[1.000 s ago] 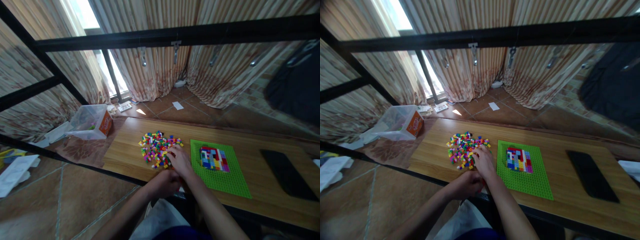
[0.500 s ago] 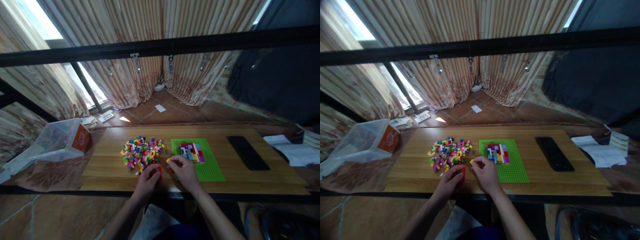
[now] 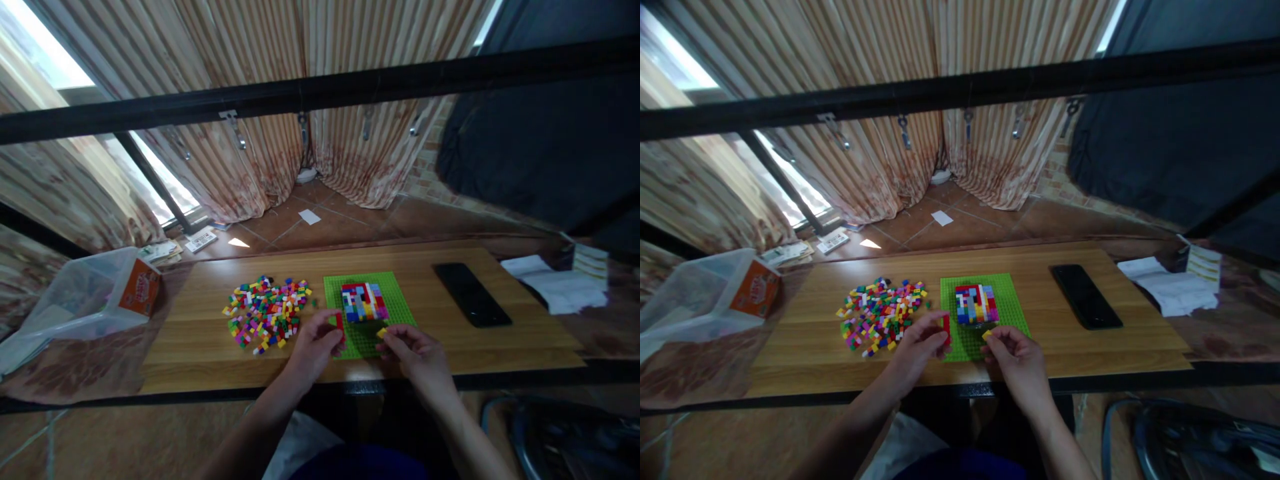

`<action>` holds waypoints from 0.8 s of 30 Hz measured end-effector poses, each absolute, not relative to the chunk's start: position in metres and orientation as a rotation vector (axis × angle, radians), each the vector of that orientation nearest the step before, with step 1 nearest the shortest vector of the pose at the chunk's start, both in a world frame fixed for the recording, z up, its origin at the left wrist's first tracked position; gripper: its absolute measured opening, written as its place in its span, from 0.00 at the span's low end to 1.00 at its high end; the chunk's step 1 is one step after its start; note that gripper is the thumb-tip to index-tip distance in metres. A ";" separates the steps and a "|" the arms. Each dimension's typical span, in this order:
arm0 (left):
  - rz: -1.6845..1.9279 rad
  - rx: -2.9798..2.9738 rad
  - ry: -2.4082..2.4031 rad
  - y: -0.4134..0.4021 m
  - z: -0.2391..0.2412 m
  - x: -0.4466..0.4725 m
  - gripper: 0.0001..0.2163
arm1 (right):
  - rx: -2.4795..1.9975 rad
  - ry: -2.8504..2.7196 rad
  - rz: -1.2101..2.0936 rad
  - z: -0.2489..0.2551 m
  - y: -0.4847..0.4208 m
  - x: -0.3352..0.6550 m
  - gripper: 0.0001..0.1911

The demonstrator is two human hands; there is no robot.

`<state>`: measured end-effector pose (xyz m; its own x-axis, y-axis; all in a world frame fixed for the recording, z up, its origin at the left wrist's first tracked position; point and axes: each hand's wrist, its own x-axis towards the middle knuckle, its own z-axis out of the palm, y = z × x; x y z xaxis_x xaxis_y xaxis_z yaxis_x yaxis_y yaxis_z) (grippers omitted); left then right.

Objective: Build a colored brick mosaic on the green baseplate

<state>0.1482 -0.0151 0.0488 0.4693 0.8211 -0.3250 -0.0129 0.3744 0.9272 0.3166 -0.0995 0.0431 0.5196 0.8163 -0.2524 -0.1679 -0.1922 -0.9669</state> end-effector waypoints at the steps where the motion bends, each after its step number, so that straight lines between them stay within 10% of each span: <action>1: 0.665 1.100 0.942 -0.010 0.049 0.151 0.22 | -1.515 -0.558 0.975 0.042 -0.102 0.322 0.20; 24: 0.640 1.568 1.071 0.013 0.050 0.181 0.13 | -2.452 -1.349 0.113 0.014 -0.095 0.391 0.10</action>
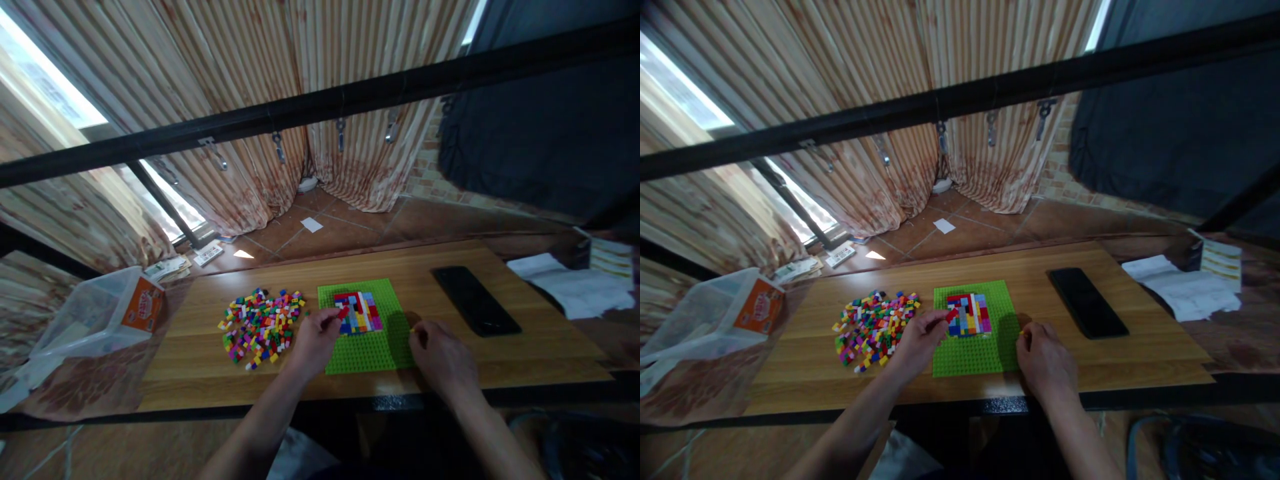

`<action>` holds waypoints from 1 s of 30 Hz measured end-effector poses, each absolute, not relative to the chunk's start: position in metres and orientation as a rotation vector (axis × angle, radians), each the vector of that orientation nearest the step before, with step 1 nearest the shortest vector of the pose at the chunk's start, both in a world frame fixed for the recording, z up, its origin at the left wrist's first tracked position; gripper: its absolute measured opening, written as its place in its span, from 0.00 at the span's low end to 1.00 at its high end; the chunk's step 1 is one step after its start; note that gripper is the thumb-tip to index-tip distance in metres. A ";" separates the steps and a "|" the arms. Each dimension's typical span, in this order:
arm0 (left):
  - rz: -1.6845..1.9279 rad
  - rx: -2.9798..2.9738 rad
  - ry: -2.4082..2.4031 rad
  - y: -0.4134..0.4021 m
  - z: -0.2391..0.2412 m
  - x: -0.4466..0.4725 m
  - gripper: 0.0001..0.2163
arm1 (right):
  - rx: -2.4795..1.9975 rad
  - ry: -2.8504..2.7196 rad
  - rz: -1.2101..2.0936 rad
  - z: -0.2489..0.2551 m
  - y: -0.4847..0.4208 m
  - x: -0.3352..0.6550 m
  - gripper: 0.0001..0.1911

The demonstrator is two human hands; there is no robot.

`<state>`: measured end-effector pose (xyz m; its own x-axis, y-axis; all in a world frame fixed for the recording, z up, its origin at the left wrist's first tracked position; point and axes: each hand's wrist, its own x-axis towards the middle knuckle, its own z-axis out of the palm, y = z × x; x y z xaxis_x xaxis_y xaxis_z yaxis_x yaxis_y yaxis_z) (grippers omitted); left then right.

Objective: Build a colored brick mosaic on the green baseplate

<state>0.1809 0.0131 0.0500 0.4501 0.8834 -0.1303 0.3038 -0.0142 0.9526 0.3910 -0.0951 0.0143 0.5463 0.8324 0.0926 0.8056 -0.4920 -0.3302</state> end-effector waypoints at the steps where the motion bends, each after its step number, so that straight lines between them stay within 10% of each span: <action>1: 0.628 1.605 1.088 0.014 0.050 0.182 0.14 | -2.437 -1.338 0.103 0.012 -0.094 0.391 0.11; 30: 0.176 2.392 1.610 0.000 0.062 0.218 0.16 | -2.143 -1.181 -0.111 -0.019 -0.104 0.394 0.18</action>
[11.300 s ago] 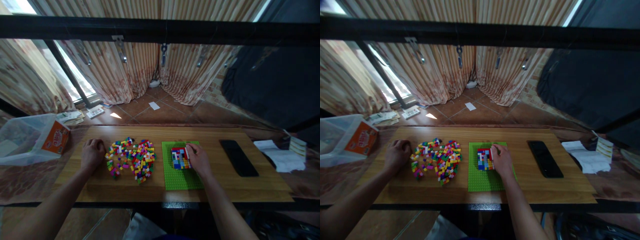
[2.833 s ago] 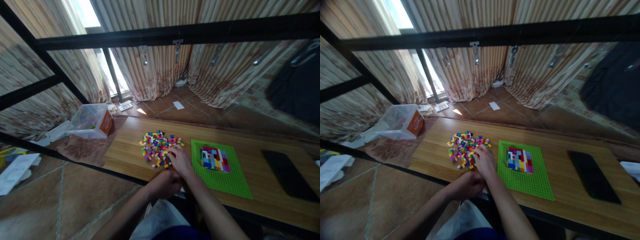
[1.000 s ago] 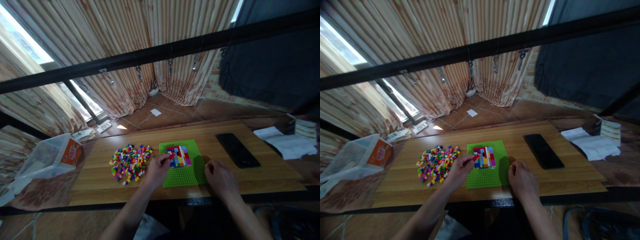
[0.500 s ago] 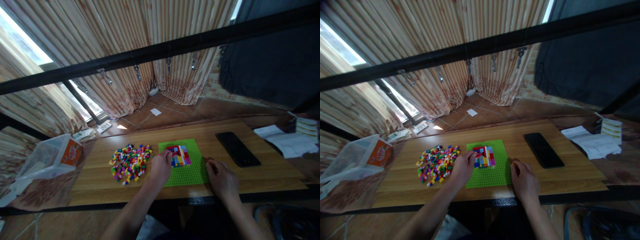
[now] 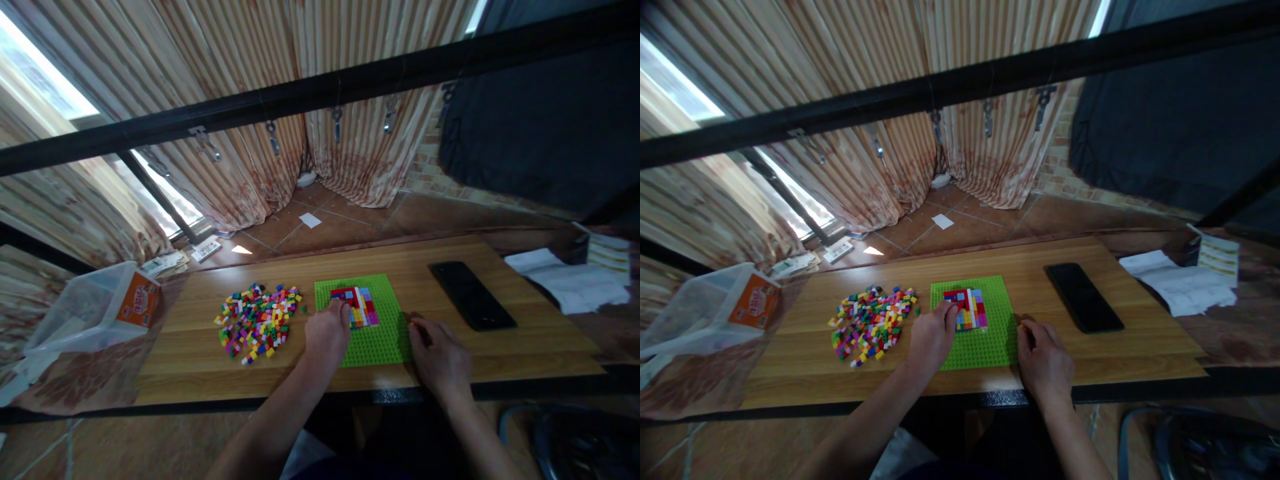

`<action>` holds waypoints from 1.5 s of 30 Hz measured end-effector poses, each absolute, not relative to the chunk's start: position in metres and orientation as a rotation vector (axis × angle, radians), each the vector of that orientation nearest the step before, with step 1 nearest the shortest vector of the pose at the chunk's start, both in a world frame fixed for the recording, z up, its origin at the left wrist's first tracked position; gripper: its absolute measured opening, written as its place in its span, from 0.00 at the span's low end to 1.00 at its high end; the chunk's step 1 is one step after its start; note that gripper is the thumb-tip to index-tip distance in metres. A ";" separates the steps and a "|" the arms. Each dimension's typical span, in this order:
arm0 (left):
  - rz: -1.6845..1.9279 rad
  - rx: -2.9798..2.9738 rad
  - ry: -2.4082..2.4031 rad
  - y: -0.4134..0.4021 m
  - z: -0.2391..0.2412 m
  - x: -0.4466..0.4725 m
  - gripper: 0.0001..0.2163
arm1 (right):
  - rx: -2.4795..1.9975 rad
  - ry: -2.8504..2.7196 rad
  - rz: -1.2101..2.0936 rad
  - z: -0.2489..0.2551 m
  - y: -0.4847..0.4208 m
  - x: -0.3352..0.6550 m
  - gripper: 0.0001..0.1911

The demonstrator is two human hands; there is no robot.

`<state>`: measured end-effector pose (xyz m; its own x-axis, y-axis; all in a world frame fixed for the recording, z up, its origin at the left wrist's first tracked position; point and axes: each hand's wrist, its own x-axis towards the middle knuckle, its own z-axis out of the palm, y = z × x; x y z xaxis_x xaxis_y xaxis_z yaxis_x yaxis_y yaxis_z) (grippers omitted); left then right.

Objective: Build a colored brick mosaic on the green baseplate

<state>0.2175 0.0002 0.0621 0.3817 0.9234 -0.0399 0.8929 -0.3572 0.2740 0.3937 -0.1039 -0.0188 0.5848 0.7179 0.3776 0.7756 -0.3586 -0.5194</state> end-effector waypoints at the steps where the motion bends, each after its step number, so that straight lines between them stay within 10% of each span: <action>1: 0.149 2.407 1.607 0.000 0.063 0.217 0.16 | -2.145 -1.183 -0.106 -0.019 -0.104 0.394 0.18; 13: 0.029 2.467 1.544 -0.003 0.071 0.220 0.14 | -1.887 -1.105 0.239 0.016 -0.090 0.374 0.18; 45: 0.354 2.168 1.431 -0.002 0.045 0.186 0.13 | -1.936 -1.451 -0.133 0.020 -0.030 0.320 0.15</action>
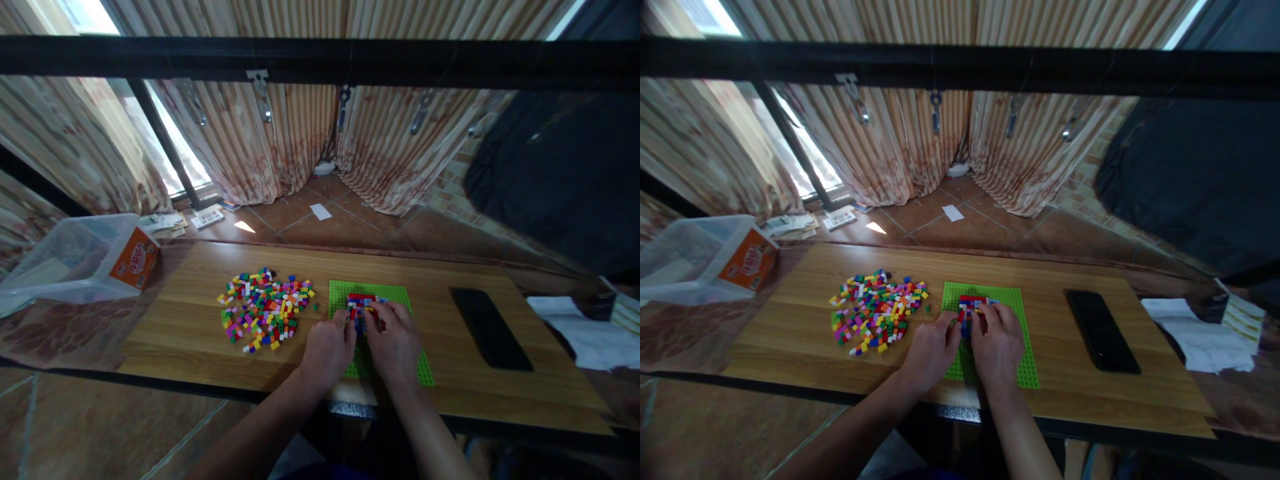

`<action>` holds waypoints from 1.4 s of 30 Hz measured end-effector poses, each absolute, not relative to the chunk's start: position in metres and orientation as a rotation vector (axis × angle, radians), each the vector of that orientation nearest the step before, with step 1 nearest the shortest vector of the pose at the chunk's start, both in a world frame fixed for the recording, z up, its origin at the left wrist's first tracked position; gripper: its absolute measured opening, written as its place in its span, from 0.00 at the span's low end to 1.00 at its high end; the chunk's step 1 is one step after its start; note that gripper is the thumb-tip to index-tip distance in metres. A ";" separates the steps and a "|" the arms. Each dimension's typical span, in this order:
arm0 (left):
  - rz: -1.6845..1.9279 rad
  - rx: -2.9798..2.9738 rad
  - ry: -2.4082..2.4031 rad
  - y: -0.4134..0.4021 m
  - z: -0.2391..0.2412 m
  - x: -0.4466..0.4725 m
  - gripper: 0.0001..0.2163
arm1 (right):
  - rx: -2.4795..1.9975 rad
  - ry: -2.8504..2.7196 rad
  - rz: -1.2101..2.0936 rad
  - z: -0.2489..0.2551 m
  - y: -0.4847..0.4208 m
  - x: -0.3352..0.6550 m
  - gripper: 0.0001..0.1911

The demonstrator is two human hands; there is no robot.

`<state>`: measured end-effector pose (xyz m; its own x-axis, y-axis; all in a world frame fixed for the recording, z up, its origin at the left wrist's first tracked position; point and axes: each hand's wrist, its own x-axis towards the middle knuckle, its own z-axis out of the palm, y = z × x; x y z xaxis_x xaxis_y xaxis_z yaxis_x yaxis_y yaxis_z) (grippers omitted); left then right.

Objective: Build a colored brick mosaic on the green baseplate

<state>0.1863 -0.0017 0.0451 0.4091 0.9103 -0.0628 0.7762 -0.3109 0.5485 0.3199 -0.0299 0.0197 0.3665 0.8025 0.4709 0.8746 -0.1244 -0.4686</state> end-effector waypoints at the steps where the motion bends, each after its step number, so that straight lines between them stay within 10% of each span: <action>1: 0.360 2.167 1.433 -0.002 0.044 0.186 0.13 | -1.936 -1.436 -0.109 0.020 -0.029 0.320 0.15; 42: 0.224 2.142 1.588 -0.008 0.038 0.151 0.14 | -1.788 -1.008 0.415 0.028 -0.030 0.342 0.20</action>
